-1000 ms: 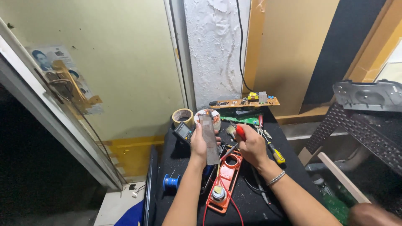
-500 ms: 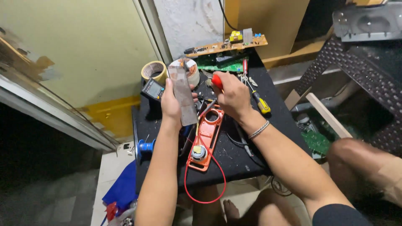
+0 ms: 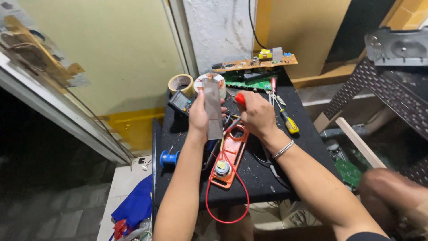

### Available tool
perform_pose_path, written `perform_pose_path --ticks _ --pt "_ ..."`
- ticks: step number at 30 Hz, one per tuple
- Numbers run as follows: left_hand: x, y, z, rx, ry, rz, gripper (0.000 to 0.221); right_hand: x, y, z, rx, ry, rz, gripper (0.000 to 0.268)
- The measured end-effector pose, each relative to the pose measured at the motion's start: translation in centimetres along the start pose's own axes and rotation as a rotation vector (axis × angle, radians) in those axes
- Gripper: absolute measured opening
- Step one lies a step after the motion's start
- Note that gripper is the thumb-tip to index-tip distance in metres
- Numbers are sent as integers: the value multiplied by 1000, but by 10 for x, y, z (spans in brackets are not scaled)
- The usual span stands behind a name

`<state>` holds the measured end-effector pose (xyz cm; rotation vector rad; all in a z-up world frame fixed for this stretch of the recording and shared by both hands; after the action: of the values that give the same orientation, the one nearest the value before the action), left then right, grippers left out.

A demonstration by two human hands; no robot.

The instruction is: Filing and smoothing the edges of a plastic component using a hand tool at a repair bench.

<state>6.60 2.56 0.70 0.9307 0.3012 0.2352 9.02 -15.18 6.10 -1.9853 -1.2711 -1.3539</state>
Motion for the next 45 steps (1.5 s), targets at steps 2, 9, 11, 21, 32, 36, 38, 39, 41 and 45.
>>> perform_pose_path --ticks 2,9,11,21,32,36,38,39,41,45 --pt "2 -1 -2 -6 -8 13 52 -2 -1 5 21 -14 2 19" --pt "5 1 -3 11 -26 8 50 -6 7 3 90 -17 50 22" --pt "2 1 -3 7 -25 14 51 -9 11 -2 87 -22 68 23" --pt "4 6 0 25 14 16 49 -18 19 14 166 -39 103 25" --pt "-4 9 4 34 16 1 49 -3 7 -6 161 -26 68 24" --pt "-5 11 6 42 -3 17 49 -7 9 -2 151 -16 52 25" --pt "-6 9 5 44 -6 17 49 -7 6 -2 157 -16 41 24" --pt "-6 10 5 47 -9 22 49 -6 5 -3 164 -11 28 23" --pt "-2 10 4 35 -4 17 48 -5 4 -1 165 -3 8 23" --pt "25 -8 -4 -19 -40 38 46 -2 -5 -11 183 36 -118 20"
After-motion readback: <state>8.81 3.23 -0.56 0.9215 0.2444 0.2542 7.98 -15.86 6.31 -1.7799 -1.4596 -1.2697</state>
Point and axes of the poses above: each hand's wrist, its own x-axis towards the middle knuckle, its own z-axis out of the palm, y = z × x, the point moved 8 cm from there along x, towards the middle knuckle, and after that the axes turned 10 degrees about -z, right-handed, at the moved point
